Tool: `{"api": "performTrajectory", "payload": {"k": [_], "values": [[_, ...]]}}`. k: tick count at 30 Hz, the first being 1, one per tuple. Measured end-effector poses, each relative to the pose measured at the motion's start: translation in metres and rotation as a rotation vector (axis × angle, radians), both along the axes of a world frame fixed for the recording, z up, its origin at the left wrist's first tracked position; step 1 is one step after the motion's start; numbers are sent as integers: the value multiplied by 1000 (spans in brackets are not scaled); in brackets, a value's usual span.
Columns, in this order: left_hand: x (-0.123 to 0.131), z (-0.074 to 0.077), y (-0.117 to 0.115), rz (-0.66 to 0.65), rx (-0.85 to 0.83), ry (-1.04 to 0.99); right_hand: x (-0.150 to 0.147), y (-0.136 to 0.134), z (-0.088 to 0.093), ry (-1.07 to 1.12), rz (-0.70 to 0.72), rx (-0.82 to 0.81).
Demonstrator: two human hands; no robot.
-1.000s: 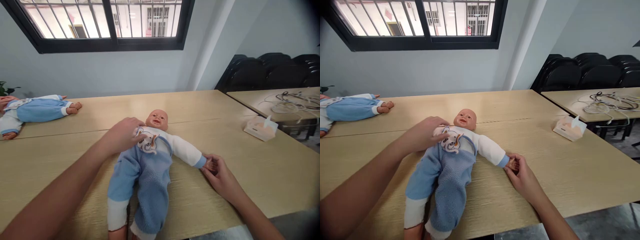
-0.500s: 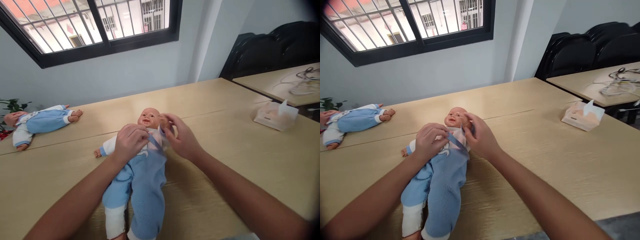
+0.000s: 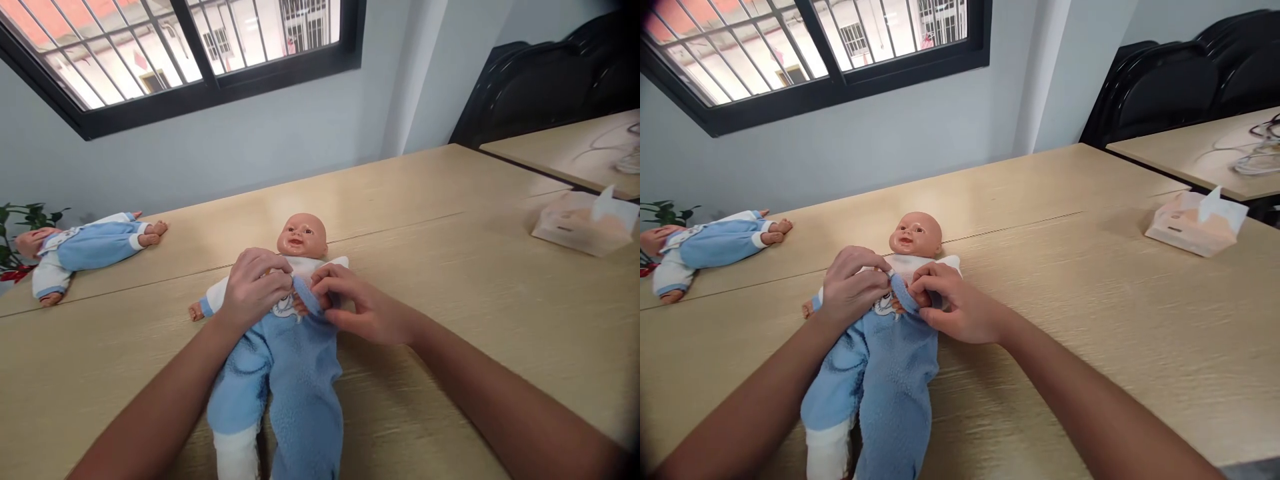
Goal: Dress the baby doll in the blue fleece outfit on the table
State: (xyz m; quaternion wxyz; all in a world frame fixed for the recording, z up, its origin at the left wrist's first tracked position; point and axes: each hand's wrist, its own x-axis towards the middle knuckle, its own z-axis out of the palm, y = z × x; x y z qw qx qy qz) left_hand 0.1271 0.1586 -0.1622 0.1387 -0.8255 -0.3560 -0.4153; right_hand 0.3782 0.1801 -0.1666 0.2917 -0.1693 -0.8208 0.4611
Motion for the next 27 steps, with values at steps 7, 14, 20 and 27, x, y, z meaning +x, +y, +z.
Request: {"api": "performTrajectory", "payload": {"k": [7, 14, 20, 27], "values": [[-5, 14, -8, -132, -116, 166, -8, -3, -10, 173, -110, -465], [12, 7, -18, -50, -112, 262, -9, -6, -10, 207, -197, -529], [16, 0, -17, -21, -59, 269, 11, -2, 18, -85, -148, -223], [12, -1, -20, -107, 97, 296, 33, 16, 19, -327, -43, -233]]}}
